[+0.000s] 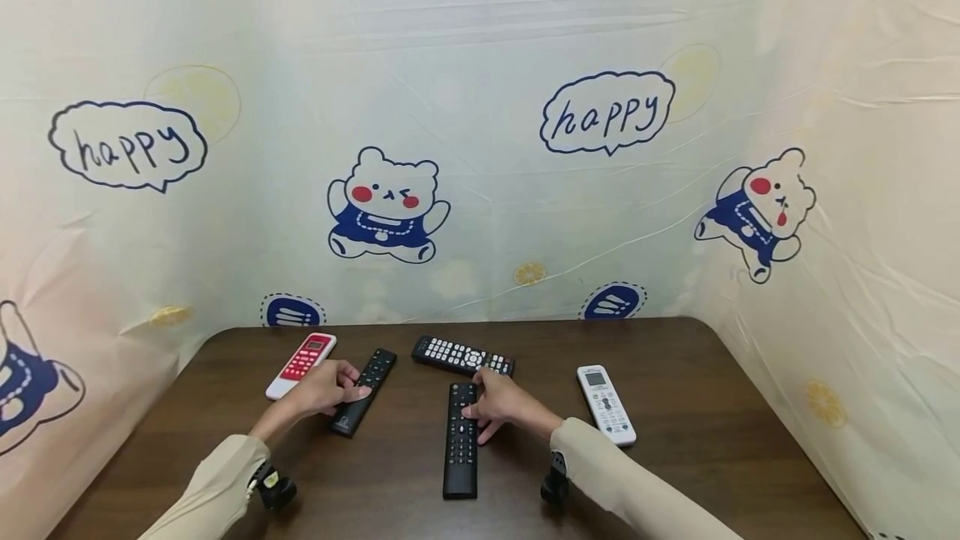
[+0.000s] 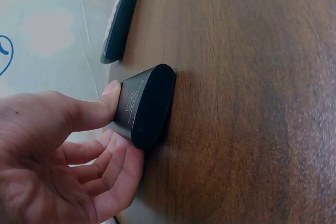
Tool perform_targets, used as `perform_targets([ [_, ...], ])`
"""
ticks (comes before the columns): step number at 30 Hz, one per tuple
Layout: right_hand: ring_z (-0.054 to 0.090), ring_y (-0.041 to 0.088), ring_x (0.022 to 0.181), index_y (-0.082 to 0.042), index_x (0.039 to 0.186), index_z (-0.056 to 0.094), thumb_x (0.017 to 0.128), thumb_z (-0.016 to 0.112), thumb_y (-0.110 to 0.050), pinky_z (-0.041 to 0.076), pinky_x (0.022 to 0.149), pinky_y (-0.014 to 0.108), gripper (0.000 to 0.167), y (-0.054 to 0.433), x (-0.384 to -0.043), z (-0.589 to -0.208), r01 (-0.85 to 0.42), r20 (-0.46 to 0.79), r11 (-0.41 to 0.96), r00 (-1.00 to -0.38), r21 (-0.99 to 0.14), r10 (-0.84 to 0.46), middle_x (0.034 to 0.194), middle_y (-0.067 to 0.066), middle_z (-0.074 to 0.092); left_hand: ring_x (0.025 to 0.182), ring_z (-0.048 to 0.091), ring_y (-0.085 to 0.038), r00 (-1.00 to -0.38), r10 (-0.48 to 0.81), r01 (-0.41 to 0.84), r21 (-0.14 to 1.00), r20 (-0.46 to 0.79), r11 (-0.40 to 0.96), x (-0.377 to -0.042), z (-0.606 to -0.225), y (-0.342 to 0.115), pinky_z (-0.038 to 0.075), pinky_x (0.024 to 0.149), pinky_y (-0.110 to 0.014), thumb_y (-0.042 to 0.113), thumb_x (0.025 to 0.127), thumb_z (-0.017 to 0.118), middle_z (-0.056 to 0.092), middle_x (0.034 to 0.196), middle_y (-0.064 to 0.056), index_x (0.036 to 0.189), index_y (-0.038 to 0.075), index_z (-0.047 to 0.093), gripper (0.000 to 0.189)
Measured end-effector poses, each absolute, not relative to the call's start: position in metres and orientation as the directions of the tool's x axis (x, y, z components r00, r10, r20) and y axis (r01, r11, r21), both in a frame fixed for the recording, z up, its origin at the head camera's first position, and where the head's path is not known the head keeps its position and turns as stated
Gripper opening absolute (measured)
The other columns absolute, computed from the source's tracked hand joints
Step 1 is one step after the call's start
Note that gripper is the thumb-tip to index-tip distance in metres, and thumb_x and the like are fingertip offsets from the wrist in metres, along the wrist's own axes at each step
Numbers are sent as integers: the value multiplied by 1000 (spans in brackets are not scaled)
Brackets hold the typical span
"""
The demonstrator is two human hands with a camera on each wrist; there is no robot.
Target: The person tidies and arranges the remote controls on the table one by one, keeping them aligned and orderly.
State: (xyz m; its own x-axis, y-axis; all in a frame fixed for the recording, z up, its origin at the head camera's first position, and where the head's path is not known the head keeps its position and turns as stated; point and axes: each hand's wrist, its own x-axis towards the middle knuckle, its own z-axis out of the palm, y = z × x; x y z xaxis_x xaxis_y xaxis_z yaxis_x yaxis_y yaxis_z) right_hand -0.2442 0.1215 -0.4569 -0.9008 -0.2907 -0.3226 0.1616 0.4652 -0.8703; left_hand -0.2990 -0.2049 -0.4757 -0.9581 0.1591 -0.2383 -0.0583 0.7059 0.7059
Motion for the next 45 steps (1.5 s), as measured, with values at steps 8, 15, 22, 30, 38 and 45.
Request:
perform_targets([
  [8, 70, 29, 77, 6, 144, 43, 96, 73, 0, 66, 60, 42, 57, 125, -250, -456, 159, -347, 498, -885, -852, -311, 94, 18, 63, 86, 65, -25, -956, 155, -69, 706, -248, 705, -298, -479, -205, 65, 73, -43, 20, 94, 81, 65, 98, -14, 115, -5, 62, 38],
  [15, 73, 31, 79, 4, 138, 49, 100, 69, -7, 66, 58, 40, 45, 137, -260, -447, 143, -331, 534, -903, -833, -274, 99, 18, 63, 87, 65, -25, -954, 151, -83, 710, -260, 699, -298, -478, -205, 66, 76, -44, 20, 95, 80, 65, 99, -14, 117, -5, 62, 39],
  [22, 73, 33, 81, 8, 124, 58, 99, 70, -7, 65, 58, 40, 31, 154, -267, -437, 74, -250, 565, -937, -822, -242, 100, 17, 61, 87, 66, -25, -952, 152, -86, 710, -266, 699, -299, -475, -205, 66, 76, -45, 21, 95, 80, 65, 100, -15, 118, -7, 62, 40],
  [30, 71, 40, 88, 10, 127, 58, 100, 68, -6, 66, 60, 40, 32, 179, -273, -423, 17, -171, 621, -967, -784, -190, 102, 20, 66, 89, 68, -27, -948, 165, -87, 720, -272, 689, -303, -470, -205, 66, 74, -45, 17, 94, 80, 66, 101, -18, 118, -11, 61, 42],
  [38, 70, 36, 84, 11, 122, 59, 97, 73, -8, 65, 62, 41, 34, 212, -278, -422, -51, -107, 716, -979, -696, -174, 103, 21, 69, 87, 68, -27, -950, 142, -106, 718, -277, 688, -300, -470, -204, 66, 74, -46, 15, 93, 81, 65, 99, -19, 114, -9, 60, 38],
  [45, 68, 33, 92, 10, 117, 63, 93, 76, -13, 62, 79, 49, 36, 235, -281, -420, -75, -84, 855, -987, -513, -137, 111, 25, 69, 87, 68, -27, -949, 142, -108, 717, -281, 689, -301, -470, -203, 66, 74, -45, 17, 94, 81, 66, 101, -19, 117, -8, 60, 39],
])
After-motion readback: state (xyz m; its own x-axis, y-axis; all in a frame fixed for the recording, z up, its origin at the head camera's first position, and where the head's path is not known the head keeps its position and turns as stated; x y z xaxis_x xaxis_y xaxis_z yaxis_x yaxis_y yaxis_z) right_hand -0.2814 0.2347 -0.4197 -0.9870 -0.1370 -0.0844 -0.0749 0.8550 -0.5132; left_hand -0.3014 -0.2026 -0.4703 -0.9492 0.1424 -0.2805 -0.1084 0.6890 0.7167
